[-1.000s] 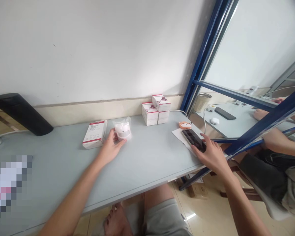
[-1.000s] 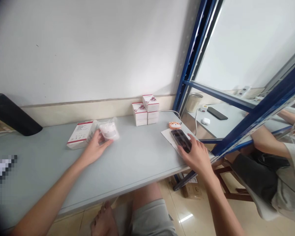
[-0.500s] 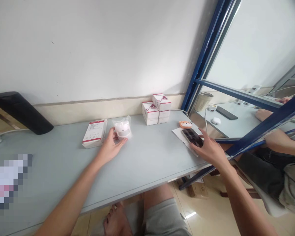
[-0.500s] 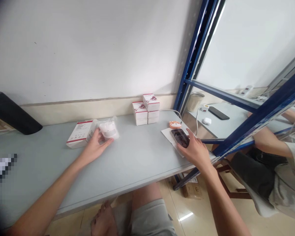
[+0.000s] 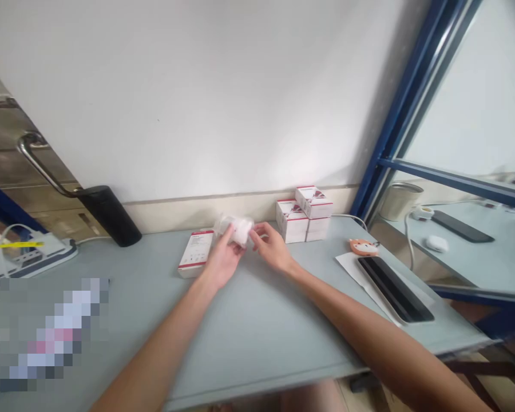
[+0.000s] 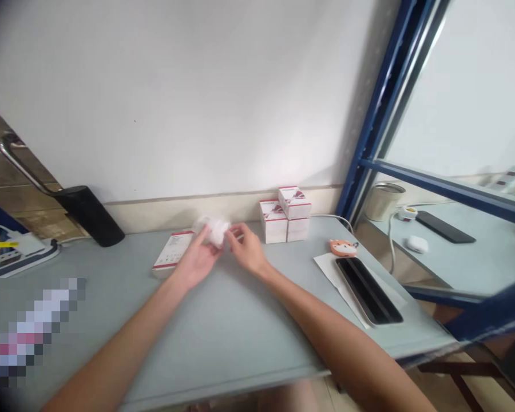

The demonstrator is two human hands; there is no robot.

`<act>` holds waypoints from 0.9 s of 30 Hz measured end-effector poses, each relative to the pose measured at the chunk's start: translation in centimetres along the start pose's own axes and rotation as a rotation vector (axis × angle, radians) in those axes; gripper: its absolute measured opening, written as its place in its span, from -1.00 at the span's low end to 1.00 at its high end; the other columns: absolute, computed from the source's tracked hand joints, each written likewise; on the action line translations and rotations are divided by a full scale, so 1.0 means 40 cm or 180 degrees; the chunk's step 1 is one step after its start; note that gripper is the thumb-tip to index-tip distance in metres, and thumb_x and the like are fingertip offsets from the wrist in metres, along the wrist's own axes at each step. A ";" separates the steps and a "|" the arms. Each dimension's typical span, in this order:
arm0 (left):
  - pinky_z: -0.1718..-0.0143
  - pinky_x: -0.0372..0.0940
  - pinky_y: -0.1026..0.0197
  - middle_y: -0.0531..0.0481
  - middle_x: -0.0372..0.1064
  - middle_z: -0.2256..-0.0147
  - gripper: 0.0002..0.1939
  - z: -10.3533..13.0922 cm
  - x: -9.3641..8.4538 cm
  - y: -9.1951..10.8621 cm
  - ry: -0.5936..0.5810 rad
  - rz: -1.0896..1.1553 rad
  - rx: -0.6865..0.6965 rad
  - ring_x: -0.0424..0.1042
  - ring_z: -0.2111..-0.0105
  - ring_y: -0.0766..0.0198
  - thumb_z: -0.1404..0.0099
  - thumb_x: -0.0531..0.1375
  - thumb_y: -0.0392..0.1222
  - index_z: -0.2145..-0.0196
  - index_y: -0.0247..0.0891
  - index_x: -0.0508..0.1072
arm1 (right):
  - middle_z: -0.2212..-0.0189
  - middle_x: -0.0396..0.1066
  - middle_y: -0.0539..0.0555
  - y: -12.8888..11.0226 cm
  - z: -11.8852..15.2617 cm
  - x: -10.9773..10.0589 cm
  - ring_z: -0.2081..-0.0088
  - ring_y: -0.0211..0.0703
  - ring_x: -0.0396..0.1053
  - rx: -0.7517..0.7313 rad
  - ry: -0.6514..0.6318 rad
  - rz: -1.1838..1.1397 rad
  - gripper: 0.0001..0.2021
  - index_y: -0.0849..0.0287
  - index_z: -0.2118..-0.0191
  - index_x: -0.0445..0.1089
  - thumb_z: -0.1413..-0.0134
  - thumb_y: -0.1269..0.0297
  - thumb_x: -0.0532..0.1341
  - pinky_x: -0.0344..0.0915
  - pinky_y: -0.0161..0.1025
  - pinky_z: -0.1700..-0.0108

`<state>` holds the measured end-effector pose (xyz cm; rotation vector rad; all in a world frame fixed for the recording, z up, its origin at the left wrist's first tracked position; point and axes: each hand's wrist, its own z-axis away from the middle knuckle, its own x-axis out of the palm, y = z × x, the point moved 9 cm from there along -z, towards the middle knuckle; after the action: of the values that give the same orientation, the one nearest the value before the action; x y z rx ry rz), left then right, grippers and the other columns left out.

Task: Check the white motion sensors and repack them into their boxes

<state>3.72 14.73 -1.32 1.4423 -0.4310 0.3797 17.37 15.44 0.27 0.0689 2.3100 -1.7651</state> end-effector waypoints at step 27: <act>-0.30 0.29 -0.15 -0.17 -0.04 -0.47 0.10 0.066 -0.042 0.072 0.0331 -0.2216 0.1450 0.28 -0.35 -0.08 -0.19 0.46 -0.15 -0.46 0.22 -0.12 | 0.36 0.42 -0.03 0.044 0.040 -0.076 0.40 -0.18 0.47 0.0275 0.0534 -0.1237 -0.61 0.11 0.03 0.41 -0.06 0.10 0.41 0.56 -0.08 0.30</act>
<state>0.68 12.37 0.53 1.8955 0.2723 -0.0207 20.89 14.70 -1.14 -0.2433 2.4954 -2.1143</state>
